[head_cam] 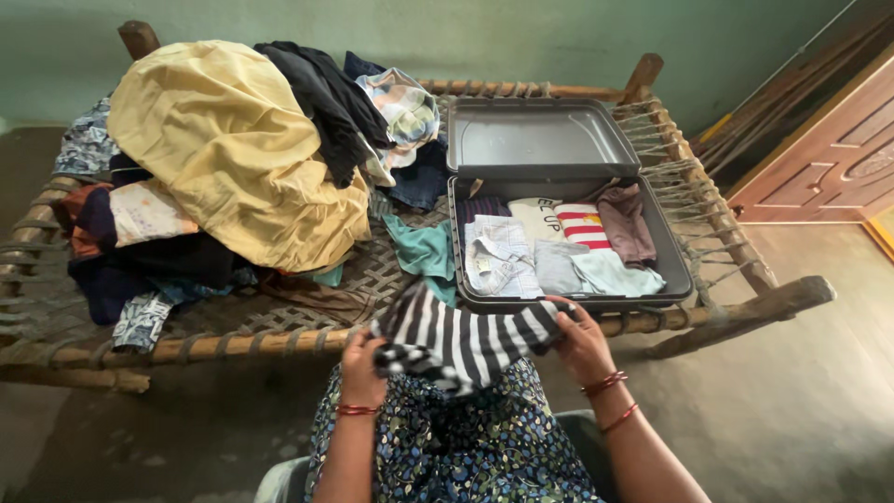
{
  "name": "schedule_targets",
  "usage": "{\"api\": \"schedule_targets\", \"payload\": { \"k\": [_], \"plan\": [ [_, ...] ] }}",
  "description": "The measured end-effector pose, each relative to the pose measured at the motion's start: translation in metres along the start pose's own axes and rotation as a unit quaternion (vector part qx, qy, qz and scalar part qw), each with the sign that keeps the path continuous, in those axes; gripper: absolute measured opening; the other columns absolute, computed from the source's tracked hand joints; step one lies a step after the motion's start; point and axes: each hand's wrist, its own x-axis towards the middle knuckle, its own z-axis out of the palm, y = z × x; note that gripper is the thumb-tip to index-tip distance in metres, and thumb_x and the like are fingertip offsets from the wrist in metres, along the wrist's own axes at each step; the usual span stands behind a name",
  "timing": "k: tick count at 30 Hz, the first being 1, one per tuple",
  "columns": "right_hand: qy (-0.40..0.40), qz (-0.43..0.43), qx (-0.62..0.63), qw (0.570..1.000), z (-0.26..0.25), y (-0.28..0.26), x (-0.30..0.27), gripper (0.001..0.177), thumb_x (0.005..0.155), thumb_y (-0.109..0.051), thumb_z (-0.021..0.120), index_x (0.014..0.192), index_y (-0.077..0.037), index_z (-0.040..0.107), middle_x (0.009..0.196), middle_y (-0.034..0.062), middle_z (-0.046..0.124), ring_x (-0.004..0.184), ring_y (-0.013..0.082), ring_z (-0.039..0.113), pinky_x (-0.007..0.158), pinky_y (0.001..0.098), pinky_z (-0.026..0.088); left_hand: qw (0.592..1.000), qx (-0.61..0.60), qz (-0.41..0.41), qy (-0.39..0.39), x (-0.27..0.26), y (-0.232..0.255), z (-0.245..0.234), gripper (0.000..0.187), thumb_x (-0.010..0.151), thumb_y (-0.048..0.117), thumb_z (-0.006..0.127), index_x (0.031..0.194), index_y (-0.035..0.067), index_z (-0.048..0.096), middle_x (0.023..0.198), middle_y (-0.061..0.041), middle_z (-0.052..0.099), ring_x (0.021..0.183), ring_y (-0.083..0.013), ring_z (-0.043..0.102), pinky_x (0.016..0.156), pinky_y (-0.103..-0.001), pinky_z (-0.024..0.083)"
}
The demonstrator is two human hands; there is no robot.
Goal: The person folds several pieces of clothing by hand, including a white shirt and a green top, and places them into an open suitcase on a woven bed.
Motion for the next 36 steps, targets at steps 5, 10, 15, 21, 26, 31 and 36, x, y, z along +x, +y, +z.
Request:
{"api": "schedule_targets", "payload": {
  "k": [5, 10, 15, 21, 26, 31, 36],
  "plan": [
    [-0.014, 0.163, -0.428, 0.889, -0.041, 0.009, 0.016, 0.042, 0.089, -0.020, 0.068, 0.129, -0.007, 0.068, 0.105, 0.0157, 0.073, 0.090, 0.0266, 0.069, 0.077, 0.0396, 0.058, 0.947, 0.283, -0.127, 0.081, -0.015, 0.035, -0.055, 0.033, 0.087, 0.011, 0.066, 0.119, 0.004, 0.067, 0.088, -0.006, 0.071, 0.069, -0.0168, 0.065, 0.057, -0.032, 0.051],
    [-0.284, 0.050, -0.561, 0.776, -0.009, -0.005, -0.006, 0.058, 0.080, -0.023, 0.084, 0.131, -0.010, 0.060, 0.127, 0.0109, 0.064, 0.118, 0.0251, 0.060, 0.099, 0.0353, 0.049, 0.923, 0.374, -0.055, 0.067, -0.022, 0.018, -0.083, 0.049, 0.082, 0.010, 0.072, 0.130, 0.003, 0.064, 0.096, -0.017, 0.073, 0.081, -0.0238, 0.068, 0.069, -0.034, 0.054],
    [-0.221, 0.086, -0.635, 0.735, 0.028, -0.005, -0.018, 0.075, 0.067, -0.008, 0.084, 0.135, -0.020, 0.056, 0.133, 0.0099, 0.053, 0.120, 0.0260, 0.058, 0.100, 0.0353, 0.054, 0.769, 0.637, 0.002, 0.058, -0.058, 0.049, -0.015, 0.079, 0.082, 0.033, 0.086, 0.144, 0.007, 0.045, 0.123, -0.027, 0.065, 0.113, -0.0382, 0.063, 0.094, -0.042, 0.050],
    [-0.019, -0.243, -0.605, 0.758, 0.037, -0.009, -0.015, 0.048, 0.068, 0.011, 0.062, 0.109, -0.012, 0.072, 0.115, 0.0104, 0.070, 0.111, 0.0327, 0.067, 0.097, 0.0397, 0.055, 0.791, 0.604, 0.069, 0.062, -0.069, 0.087, 0.034, 0.053, 0.080, 0.011, 0.069, 0.133, 0.013, 0.063, 0.122, -0.020, 0.072, 0.113, -0.0348, 0.069, 0.097, -0.040, 0.053],
    [0.051, -0.318, -0.599, 0.734, 0.036, -0.031, -0.028, 0.038, 0.077, 0.010, 0.064, 0.105, -0.014, 0.072, 0.113, 0.0029, 0.071, 0.111, 0.0280, 0.066, 0.098, 0.0382, 0.054, 0.825, 0.551, 0.125, 0.029, -0.062, 0.127, 0.021, 0.042, 0.083, 0.005, 0.060, 0.124, 0.010, 0.070, 0.119, -0.019, 0.075, 0.114, -0.0352, 0.071, 0.099, -0.040, 0.053],
    [-0.139, 0.006, -0.806, 0.575, 0.027, -0.044, -0.036, 0.048, 0.078, -0.001, 0.060, 0.113, -0.031, 0.072, 0.133, -0.0016, 0.063, 0.125, 0.0260, 0.054, 0.100, 0.0452, 0.045, 0.710, 0.703, 0.002, -0.038, -0.062, 0.126, -0.027, 0.048, 0.078, 0.011, 0.068, 0.126, 0.014, 0.069, 0.125, -0.018, 0.071, 0.117, -0.0351, 0.068, 0.100, -0.040, 0.053],
    [-0.062, 0.075, -0.817, 0.569, 0.006, -0.019, -0.029, 0.038, 0.089, -0.017, 0.059, 0.126, -0.023, 0.068, 0.130, 0.0033, 0.065, 0.126, 0.0275, 0.057, 0.104, 0.0460, 0.045, 0.575, 0.808, -0.053, 0.120, -0.083, 0.106, 0.001, 0.050, 0.089, 0.024, 0.059, 0.138, 0.023, 0.063, 0.142, -0.015, 0.060, 0.130, -0.0385, 0.058, 0.107, -0.049, 0.049]
  ]
}}
